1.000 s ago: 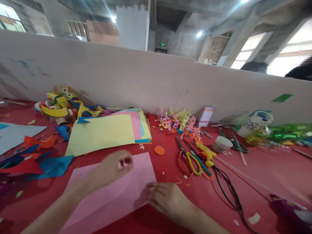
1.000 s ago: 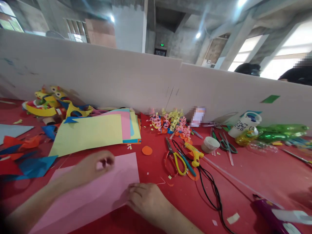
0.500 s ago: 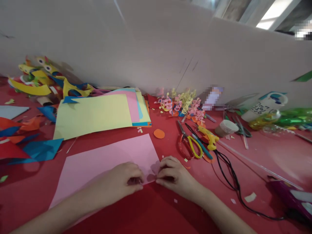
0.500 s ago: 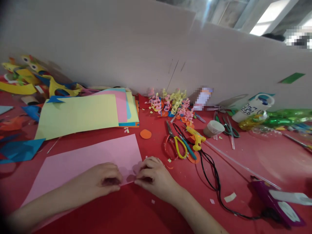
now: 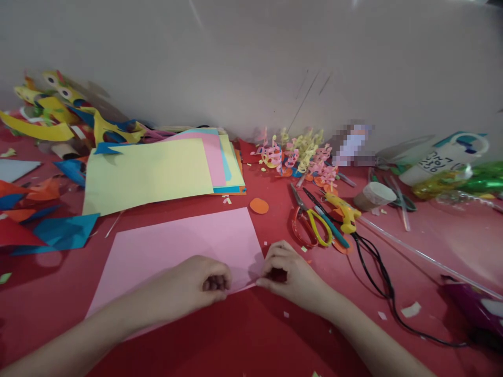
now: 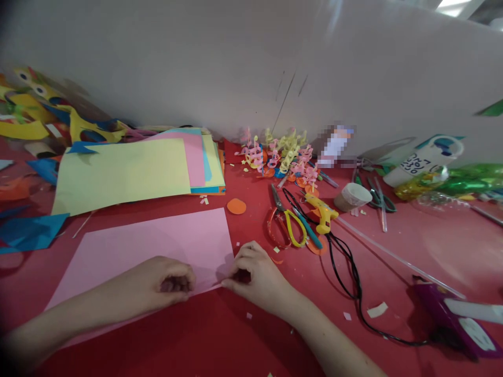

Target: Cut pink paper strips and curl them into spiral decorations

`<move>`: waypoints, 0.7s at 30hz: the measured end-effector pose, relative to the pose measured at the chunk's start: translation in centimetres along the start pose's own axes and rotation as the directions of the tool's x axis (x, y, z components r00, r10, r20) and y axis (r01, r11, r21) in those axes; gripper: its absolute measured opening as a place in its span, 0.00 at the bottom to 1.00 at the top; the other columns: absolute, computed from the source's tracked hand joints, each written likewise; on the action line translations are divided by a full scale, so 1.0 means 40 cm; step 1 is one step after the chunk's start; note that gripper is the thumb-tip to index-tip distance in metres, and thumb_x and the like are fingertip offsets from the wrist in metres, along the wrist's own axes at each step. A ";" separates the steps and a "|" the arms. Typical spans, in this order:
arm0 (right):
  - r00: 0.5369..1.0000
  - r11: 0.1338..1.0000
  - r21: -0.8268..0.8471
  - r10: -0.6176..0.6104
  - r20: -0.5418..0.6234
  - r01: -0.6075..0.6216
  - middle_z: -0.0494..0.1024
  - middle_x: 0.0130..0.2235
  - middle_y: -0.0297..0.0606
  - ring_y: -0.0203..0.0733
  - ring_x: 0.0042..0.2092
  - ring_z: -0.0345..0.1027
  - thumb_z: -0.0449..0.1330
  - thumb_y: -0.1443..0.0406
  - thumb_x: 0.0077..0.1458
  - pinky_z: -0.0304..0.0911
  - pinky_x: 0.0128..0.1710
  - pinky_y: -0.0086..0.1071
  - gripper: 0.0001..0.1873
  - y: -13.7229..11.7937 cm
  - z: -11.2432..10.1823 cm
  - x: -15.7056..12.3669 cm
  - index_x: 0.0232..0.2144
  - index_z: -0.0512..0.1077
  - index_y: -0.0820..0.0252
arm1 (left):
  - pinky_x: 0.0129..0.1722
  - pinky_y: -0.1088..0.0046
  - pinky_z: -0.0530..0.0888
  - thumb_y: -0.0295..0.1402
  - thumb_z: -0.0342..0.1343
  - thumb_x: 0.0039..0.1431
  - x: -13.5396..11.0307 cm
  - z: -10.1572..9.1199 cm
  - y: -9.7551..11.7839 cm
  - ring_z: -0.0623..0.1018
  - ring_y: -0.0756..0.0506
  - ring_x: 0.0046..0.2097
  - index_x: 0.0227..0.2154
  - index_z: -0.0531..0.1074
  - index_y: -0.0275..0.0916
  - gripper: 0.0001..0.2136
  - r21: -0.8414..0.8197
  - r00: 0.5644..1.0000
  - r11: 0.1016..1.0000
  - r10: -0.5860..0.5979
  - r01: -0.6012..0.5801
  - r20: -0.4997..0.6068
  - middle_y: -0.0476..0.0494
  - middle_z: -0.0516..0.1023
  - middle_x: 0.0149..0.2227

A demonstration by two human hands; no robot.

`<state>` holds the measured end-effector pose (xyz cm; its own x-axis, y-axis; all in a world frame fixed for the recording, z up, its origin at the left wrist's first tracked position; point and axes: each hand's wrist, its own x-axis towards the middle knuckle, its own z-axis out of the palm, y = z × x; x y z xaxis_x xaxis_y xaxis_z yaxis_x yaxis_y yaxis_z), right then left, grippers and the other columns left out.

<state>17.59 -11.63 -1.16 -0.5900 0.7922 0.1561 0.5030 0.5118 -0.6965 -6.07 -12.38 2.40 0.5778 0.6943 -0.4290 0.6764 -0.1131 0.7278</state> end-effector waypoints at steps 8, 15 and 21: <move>0.998 0.998 -0.065 0.020 -0.067 -0.025 0.70 0.26 0.35 0.41 0.36 0.61 0.63 0.68 0.47 0.61 0.35 0.33 0.07 -0.011 0.003 -0.001 0.21 0.69 0.59 | 0.30 0.73 0.63 0.33 0.48 0.54 -0.015 0.024 -0.005 0.71 0.46 0.31 0.34 0.69 0.41 0.08 0.066 0.994 0.997 -0.019 0.026 -0.112 0.46 0.74 0.32; 0.993 0.997 -0.072 0.025 -0.119 -0.033 0.70 0.25 0.36 0.41 0.35 0.61 0.65 0.70 0.44 0.62 0.33 0.32 0.09 -0.008 0.013 0.000 0.19 0.68 0.60 | 0.38 0.69 0.68 0.31 0.46 0.58 -0.035 0.031 -0.014 0.74 0.44 0.40 0.45 0.68 0.46 0.13 0.192 0.985 0.981 0.037 -0.004 -0.168 0.45 0.75 0.42; 0.991 0.996 -0.086 0.015 -0.129 -0.026 0.70 0.26 0.36 0.41 0.35 0.62 0.65 0.70 0.44 0.63 0.33 0.33 0.10 -0.007 0.012 0.000 0.19 0.67 0.59 | 0.52 0.62 0.65 0.29 0.44 0.60 -0.056 0.061 -0.069 0.71 0.42 0.51 0.53 0.62 0.51 0.19 0.321 0.967 0.945 0.136 -0.061 -0.217 0.47 0.70 0.53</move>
<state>17.14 -11.91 -1.30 -0.4958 0.8361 0.2350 0.5706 0.5175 -0.6376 -8.11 -15.36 0.02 0.5511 0.8102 -0.2000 0.7508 -0.3768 0.5424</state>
